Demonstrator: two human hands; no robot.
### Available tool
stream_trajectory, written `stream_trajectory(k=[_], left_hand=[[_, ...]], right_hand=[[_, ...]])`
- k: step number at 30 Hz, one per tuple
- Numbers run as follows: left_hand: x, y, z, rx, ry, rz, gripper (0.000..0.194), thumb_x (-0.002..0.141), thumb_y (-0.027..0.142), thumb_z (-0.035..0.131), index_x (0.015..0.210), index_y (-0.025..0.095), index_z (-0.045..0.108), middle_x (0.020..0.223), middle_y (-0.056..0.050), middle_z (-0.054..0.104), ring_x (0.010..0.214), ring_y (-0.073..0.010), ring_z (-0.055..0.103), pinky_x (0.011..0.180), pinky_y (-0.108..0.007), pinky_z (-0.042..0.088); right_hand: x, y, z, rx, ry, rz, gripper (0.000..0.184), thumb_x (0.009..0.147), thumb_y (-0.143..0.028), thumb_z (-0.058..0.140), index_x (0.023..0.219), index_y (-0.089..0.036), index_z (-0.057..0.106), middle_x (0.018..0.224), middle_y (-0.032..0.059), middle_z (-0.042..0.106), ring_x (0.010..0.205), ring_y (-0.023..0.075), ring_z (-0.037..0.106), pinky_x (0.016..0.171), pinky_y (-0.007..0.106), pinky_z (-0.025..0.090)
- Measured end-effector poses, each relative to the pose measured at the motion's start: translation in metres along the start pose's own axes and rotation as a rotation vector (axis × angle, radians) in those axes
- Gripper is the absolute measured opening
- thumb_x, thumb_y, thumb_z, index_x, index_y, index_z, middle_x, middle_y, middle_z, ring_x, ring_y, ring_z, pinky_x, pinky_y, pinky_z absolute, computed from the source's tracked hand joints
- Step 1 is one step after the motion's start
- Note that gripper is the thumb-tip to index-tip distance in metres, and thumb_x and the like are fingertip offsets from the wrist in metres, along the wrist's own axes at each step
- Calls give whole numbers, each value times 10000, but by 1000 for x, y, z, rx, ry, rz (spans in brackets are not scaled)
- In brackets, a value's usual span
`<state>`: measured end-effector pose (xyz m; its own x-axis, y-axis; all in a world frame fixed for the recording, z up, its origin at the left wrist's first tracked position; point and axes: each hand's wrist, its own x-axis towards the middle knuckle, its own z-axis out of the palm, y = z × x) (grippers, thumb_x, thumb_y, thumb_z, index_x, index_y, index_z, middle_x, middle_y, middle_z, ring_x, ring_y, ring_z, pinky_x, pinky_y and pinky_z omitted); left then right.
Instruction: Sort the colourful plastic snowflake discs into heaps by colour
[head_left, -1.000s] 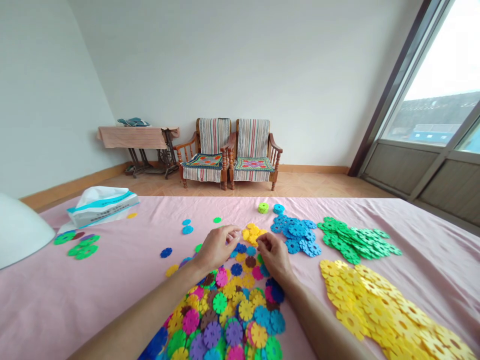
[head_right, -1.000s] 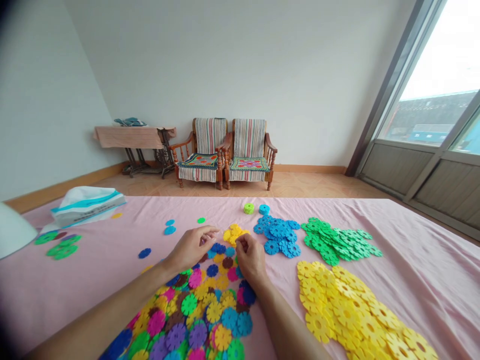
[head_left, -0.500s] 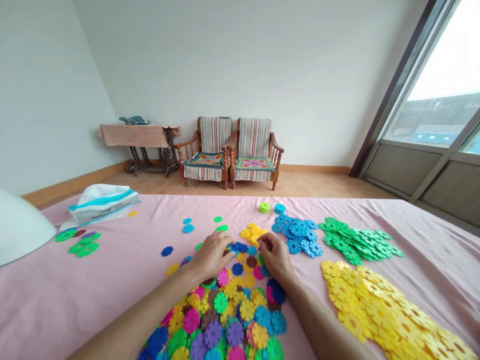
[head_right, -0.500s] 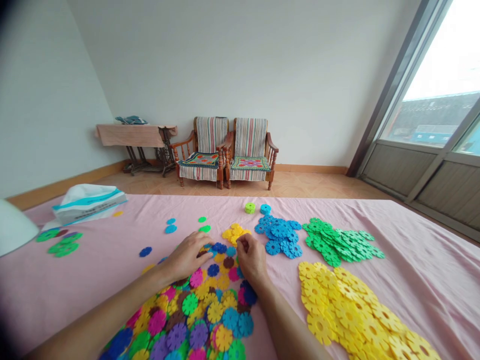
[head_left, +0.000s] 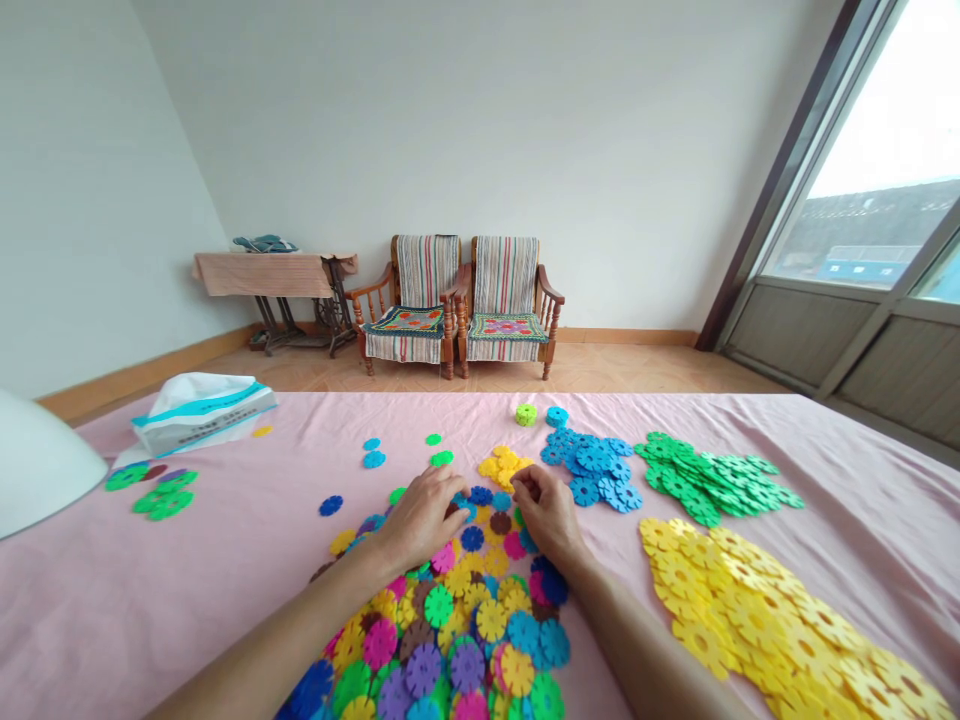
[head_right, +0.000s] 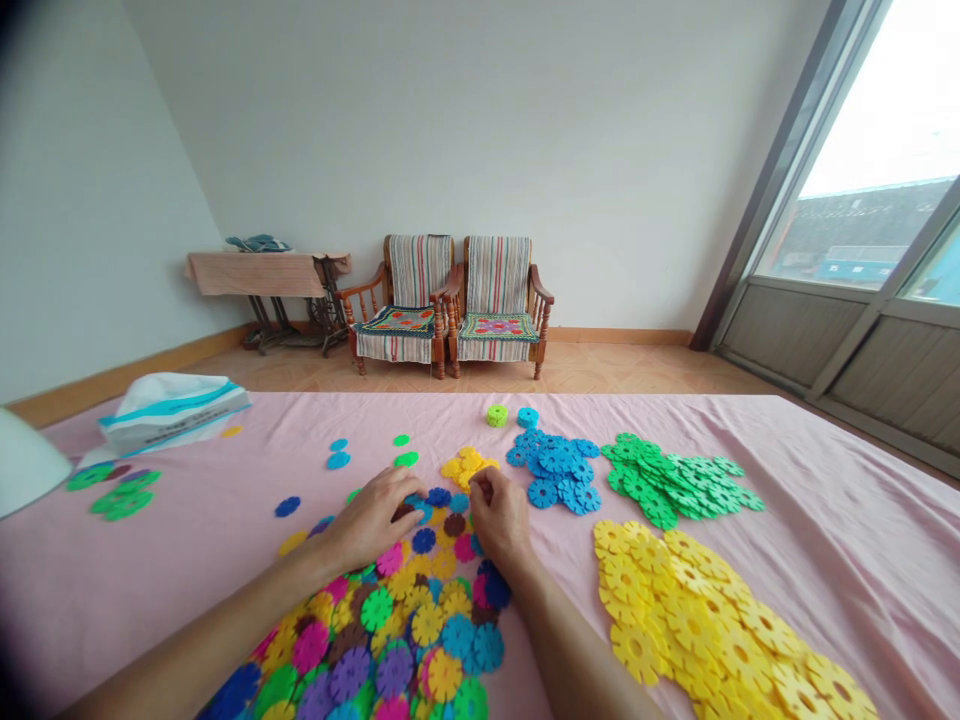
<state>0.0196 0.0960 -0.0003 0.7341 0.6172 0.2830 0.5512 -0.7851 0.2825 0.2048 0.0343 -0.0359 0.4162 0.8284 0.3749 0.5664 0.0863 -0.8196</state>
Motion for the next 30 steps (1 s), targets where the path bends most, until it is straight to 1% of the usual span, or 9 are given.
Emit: stream_trajectory(k=[8, 21, 26, 30], left_hand=[[-4, 5, -5, -34, -23, -2, 143, 755, 186, 555, 890, 205, 599, 880, -40, 557, 937, -216, 505, 825, -312, 408], [-4, 7, -5, -42, -15, -16, 147, 751, 178, 548, 884, 209, 603, 886, -44, 563, 974, -229, 505, 844, -326, 409], [-4, 8, -6, -45, -15, -13, 148, 749, 184, 545, 883, 208, 604, 884, -40, 564, 953, -217, 508, 833, -313, 412], [-4, 10, -9, -54, -27, -7, 114, 747, 173, 533, 830, 201, 607, 838, -32, 563, 909, -203, 515, 799, -295, 413]], right_hand=[[0, 1, 1, -26, 7, -8, 165, 749, -255, 456, 663, -183, 577, 529, -19, 570, 479, 120, 499, 473, 210, 324], [0, 0, 1, -38, 2, -16, 173, 745, -254, 446, 660, -184, 579, 526, -16, 575, 471, 119, 499, 467, 211, 323], [0, 0, 1, -44, 2, -19, 168, 746, -252, 446, 664, -184, 577, 525, -19, 567, 476, 119, 499, 473, 211, 325], [0, 0, 1, -43, 1, -18, 169, 745, -247, 443, 662, -186, 577, 537, -15, 575, 483, 121, 505, 477, 210, 332]])
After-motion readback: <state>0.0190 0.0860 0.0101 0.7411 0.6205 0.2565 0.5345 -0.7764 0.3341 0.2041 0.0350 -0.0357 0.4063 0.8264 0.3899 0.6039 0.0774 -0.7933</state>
